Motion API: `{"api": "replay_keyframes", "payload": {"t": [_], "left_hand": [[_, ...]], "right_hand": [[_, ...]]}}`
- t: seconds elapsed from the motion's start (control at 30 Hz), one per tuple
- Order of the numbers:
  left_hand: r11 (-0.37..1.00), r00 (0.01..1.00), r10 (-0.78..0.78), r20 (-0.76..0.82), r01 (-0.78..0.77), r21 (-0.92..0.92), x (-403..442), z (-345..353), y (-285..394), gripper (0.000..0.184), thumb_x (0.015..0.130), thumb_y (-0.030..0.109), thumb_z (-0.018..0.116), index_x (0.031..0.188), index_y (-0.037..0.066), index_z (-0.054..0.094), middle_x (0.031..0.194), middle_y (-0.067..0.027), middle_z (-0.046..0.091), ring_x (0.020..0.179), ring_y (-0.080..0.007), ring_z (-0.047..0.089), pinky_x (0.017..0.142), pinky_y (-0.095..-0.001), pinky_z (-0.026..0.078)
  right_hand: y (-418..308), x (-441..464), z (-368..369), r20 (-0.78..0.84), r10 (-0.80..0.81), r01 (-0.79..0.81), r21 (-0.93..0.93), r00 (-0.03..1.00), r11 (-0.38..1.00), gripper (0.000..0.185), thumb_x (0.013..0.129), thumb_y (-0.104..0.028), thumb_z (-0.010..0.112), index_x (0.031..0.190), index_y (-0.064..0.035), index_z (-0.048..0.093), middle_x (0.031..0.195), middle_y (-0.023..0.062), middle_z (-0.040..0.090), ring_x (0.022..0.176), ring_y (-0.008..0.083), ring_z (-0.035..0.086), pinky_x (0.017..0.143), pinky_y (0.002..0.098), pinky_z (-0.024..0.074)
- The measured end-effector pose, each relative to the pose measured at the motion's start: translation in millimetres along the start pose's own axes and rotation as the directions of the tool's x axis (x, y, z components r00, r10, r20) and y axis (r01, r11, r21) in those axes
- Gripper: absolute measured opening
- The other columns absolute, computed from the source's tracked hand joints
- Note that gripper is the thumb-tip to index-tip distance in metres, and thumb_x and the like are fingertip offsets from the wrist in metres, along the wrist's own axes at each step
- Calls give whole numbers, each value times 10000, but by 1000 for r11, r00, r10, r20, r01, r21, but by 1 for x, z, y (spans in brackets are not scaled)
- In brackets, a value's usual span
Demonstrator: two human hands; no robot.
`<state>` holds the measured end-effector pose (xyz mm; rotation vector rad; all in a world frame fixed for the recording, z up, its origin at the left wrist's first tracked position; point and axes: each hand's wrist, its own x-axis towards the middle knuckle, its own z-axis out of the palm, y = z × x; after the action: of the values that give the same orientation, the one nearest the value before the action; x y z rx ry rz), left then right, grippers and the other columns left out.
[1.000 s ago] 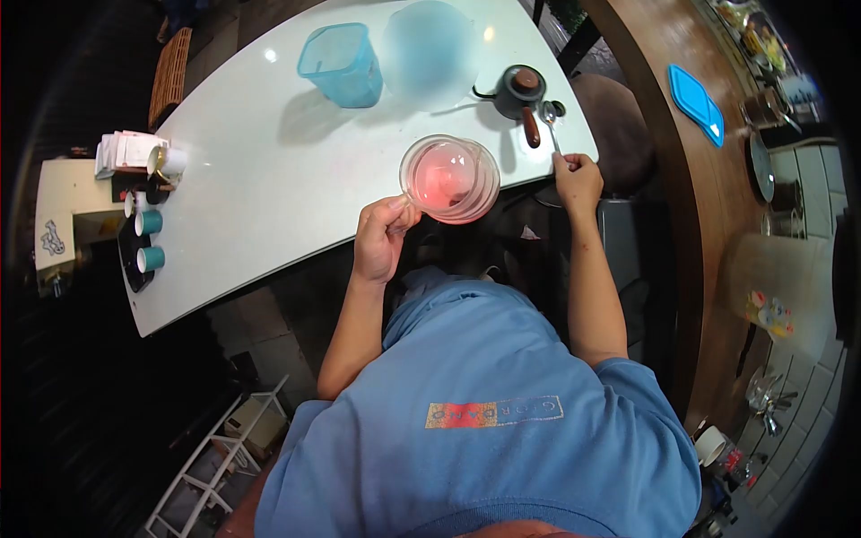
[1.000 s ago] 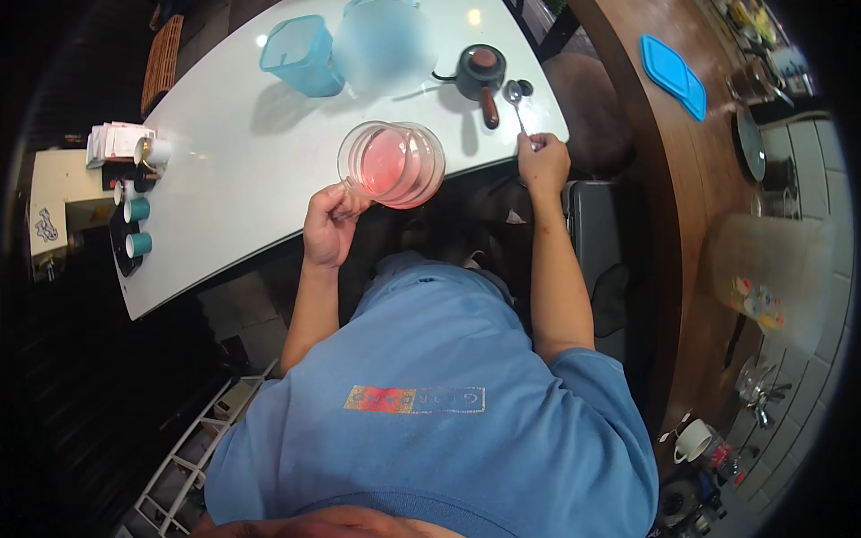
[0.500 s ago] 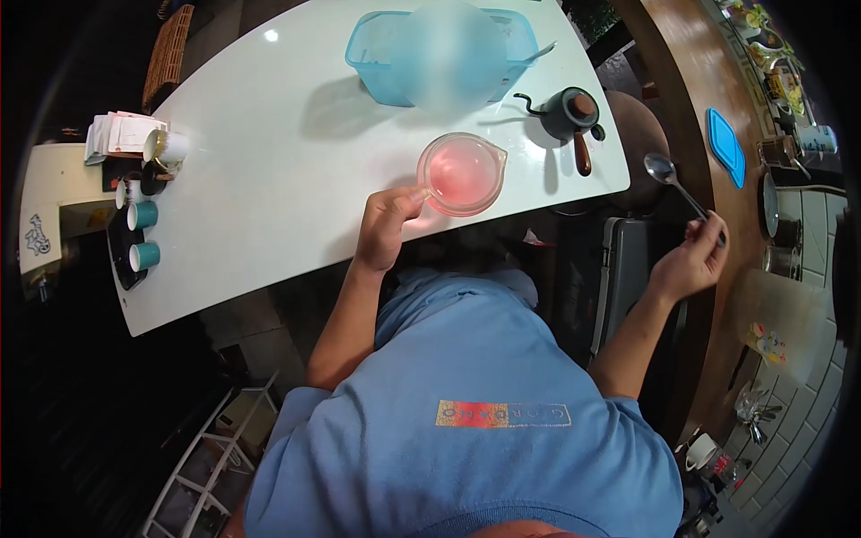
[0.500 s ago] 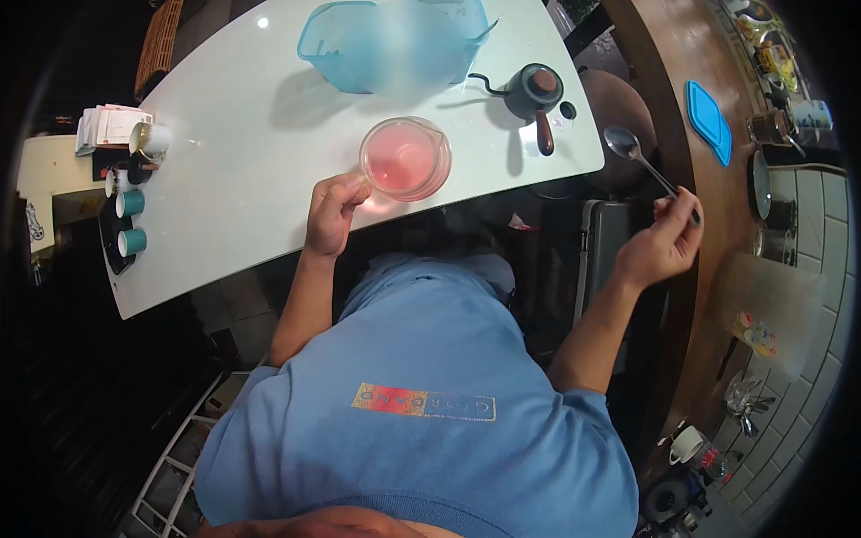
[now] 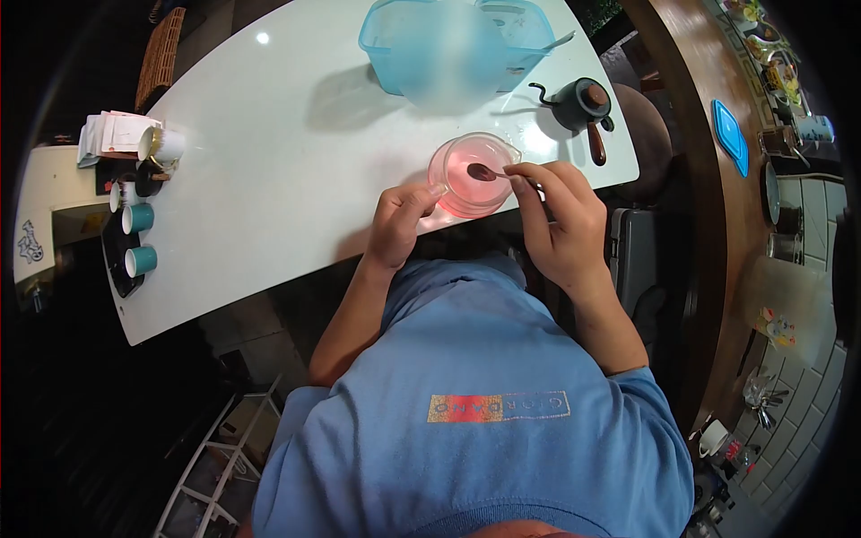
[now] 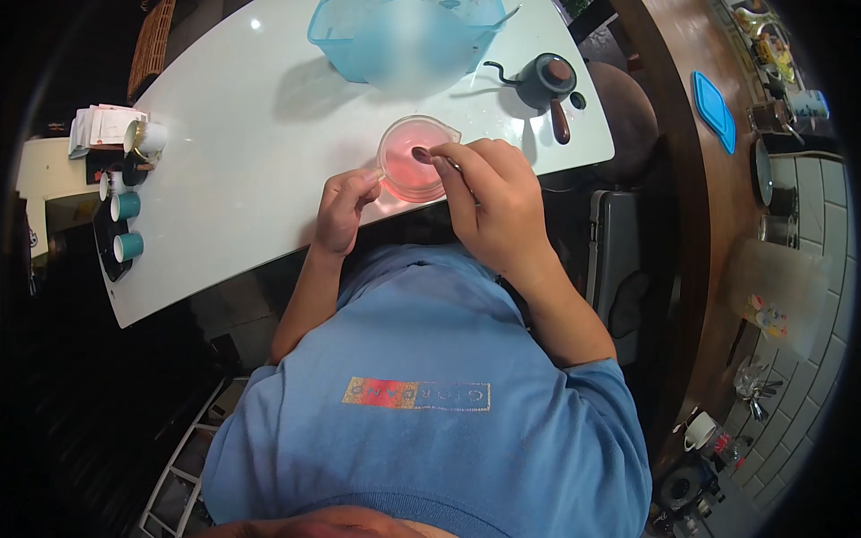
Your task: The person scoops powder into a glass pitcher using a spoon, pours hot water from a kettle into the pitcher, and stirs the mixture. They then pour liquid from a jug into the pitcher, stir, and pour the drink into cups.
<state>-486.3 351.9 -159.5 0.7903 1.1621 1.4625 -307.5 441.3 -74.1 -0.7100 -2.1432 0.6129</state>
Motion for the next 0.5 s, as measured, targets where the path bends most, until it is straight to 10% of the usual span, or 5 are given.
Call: {"api": "replay_keyframes", "payload": {"t": [0.5], "left_hand": [[998, 996, 55, -73, -57, -21, -9, -7, 1, 355, 915, 180, 526, 599, 55, 424, 615, 48, 370, 620, -57, 315, 577, -244, 277]], "right_hand": [[9, 10, 30, 104, -110, 123, -134, 988, 983, 162, 805, -55, 642, 965, -47, 666, 824, 80, 630, 727, 258, 547, 680, 365, 435]]}}
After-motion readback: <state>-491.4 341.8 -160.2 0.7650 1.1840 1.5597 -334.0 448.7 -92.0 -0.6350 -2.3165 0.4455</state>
